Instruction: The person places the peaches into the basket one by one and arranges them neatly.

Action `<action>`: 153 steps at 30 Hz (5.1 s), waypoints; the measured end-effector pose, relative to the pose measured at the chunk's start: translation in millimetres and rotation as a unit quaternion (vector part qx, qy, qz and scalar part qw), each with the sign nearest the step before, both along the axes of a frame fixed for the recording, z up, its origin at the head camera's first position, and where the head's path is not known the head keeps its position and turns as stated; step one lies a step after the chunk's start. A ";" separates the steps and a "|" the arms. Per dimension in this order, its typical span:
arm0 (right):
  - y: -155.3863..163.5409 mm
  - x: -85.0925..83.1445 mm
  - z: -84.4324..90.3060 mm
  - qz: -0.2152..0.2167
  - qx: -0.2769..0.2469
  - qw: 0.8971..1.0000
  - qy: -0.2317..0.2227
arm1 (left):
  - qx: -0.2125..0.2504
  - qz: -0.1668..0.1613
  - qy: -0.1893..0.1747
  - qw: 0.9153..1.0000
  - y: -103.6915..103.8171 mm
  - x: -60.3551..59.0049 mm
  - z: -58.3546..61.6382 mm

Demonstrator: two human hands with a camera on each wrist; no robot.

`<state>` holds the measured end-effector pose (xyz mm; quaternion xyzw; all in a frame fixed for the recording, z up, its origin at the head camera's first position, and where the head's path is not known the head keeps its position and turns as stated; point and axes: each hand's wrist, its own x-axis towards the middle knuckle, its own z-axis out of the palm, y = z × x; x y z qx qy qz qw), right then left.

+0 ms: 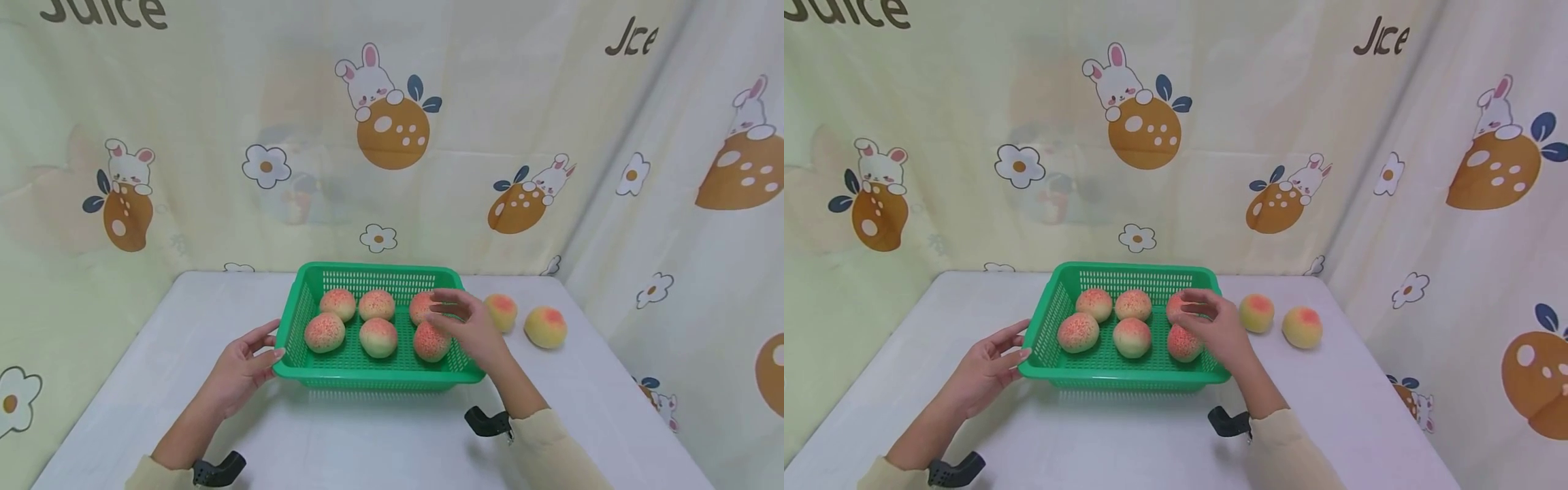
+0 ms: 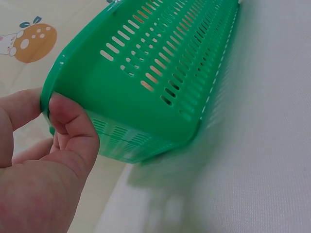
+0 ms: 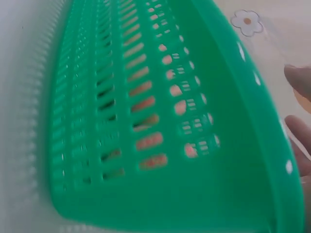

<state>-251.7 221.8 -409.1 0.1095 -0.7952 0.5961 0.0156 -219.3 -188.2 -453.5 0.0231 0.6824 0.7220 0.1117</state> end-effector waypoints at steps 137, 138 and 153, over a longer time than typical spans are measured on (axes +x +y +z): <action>206.4 -13.6 -87.2 -0.238 0.143 0.956 -0.092 | 0.047 -0.024 0.011 0.999 -2.9 -3.1 -8.3; 205.4 -12.6 -86.6 -0.236 0.142 0.957 -0.090 | 0.047 -0.024 0.011 0.999 -3.0 -3.0 -8.2; 181.0 4.4 -66.4 -0.245 0.134 0.959 -0.050 | 0.062 -0.020 0.017 0.998 -2.9 -4.7 -10.2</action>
